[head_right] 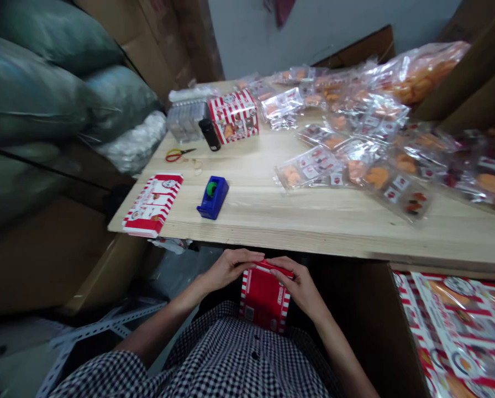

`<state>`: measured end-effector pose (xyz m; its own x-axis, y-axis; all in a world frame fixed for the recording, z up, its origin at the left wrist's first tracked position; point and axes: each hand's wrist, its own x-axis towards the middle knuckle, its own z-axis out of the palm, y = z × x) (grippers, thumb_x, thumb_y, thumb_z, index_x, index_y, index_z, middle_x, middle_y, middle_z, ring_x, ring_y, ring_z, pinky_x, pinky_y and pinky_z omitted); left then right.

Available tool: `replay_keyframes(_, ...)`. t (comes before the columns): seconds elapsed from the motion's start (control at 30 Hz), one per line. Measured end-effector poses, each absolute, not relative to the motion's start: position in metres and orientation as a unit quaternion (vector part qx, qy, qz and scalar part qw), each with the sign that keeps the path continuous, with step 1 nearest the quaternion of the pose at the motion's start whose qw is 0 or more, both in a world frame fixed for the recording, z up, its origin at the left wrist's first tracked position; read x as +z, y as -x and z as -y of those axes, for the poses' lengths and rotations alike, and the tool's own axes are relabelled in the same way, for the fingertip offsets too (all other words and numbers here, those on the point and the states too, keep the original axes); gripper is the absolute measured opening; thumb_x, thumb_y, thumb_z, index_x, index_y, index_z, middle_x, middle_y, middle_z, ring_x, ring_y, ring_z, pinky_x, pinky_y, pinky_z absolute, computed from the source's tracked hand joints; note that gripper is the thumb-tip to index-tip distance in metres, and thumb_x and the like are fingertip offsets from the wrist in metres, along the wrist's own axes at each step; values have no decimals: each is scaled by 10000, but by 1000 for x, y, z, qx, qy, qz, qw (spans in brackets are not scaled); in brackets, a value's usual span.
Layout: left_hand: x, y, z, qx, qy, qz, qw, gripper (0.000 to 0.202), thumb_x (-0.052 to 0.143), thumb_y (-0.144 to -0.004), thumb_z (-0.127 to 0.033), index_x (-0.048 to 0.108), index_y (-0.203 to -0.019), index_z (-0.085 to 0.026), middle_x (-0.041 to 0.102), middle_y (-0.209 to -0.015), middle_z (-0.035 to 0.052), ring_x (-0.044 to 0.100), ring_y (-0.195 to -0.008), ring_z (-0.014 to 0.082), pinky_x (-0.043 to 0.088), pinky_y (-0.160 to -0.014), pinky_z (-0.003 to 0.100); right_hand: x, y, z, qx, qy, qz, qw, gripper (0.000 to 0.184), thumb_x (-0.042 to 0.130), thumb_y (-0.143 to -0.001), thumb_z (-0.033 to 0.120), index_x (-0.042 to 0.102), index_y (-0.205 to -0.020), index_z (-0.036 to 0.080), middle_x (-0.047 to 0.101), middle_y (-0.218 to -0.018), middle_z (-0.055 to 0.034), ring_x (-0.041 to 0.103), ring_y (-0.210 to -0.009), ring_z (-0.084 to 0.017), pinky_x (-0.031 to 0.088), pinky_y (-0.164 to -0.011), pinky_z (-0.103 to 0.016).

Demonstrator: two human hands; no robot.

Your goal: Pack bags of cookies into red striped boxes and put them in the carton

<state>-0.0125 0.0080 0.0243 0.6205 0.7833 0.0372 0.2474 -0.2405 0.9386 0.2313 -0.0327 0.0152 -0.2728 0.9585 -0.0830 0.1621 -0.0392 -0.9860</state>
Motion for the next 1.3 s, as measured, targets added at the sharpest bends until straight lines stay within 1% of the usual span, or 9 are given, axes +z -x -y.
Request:
replay_keyframes(0.07,33,19,-14,295,-750,-393,442,335,608,-931,-310,643,-1260,-255,666,-1296,76,593,-1238,199,454,-1074,375,13,-229,34,535,483,581,378,255,621,-931,373,753,-1123,269,723,-1119,-81,670,-1080,-255,515,-962,-392)
replay_keyframes(0.2,37,53,-45,447,-619,-617,189,578,781,-778,-352,518,-1280,-237,551,-1359,117,488,-1311,259,371,-1121,441,12,-233,41,524,500,566,393,244,639,-912,388,768,-1083,273,727,-1110,-81,673,-1078,-259,521,-950,-384)
replay_keyframes(0.27,30,72,-65,459,-566,-668,153,644,836,-697,-339,495,-1229,-214,529,-1314,126,476,-1291,278,371,-1101,447,14,-234,44,520,505,562,400,245,652,-897,401,776,-1067,275,731,-1112,-82,676,-1082,-263,528,-952,-385)
replay_keyframes(0.47,19,110,-108,442,-533,-669,270,354,818,-648,-279,608,-921,-198,607,-1074,64,570,-1066,233,442,-966,392,25,-240,48,470,525,571,421,257,693,-848,415,796,-1029,265,751,-1106,-90,708,-1043,-279,581,-907,-372)
replay_keyframes(0.6,29,122,-119,451,-499,-645,363,322,823,-626,-381,657,-802,-169,675,-986,69,619,-880,205,490,-794,334,34,-251,51,410,548,555,474,262,723,-819,388,794,-1025,242,750,-1122,-93,718,-1021,-283,595,-900,-383)
replay_keyframes(0.8,36,124,-123,501,-400,-627,441,415,838,-572,-491,696,-718,-130,680,-1174,140,642,-815,194,486,-667,292,67,-254,42,330,573,521,541,288,754,-802,328,764,-1082,259,729,-1156,-48,670,-1096,-274,464,-1089,-454)
replay_keyframes(1.0,35,125,-109,553,-345,-586,481,413,805,-625,-462,728,-852,-126,689,-1162,160,666,-906,215,546,-732,337,79,-241,37,316,553,544,547,252,736,-823,286,765,-1073,285,734,-1120,-24,679,-1054,-240,491,-1049,-416)
replay_keyframes(1.17,17,121,-96,575,-342,-588,456,351,805,-589,-424,685,-689,-110,687,-1176,161,670,-932,210,531,-865,368,71,-231,43,344,543,541,542,245,737,-823,269,768,-1065,291,732,-1118,-25,678,-1046,-234,513,-999,-394)
replay_keyframes(1.3,3,121,-90,576,-356,-625,388,310,785,-608,-418,656,-621,-136,709,-1102,135,655,-947,217,504,-887,358,76,-226,47,334,544,545,544,225,736,-822,280,774,-1043,270,734,-1097,-37,678,-1026,-242,516,-977,-404)
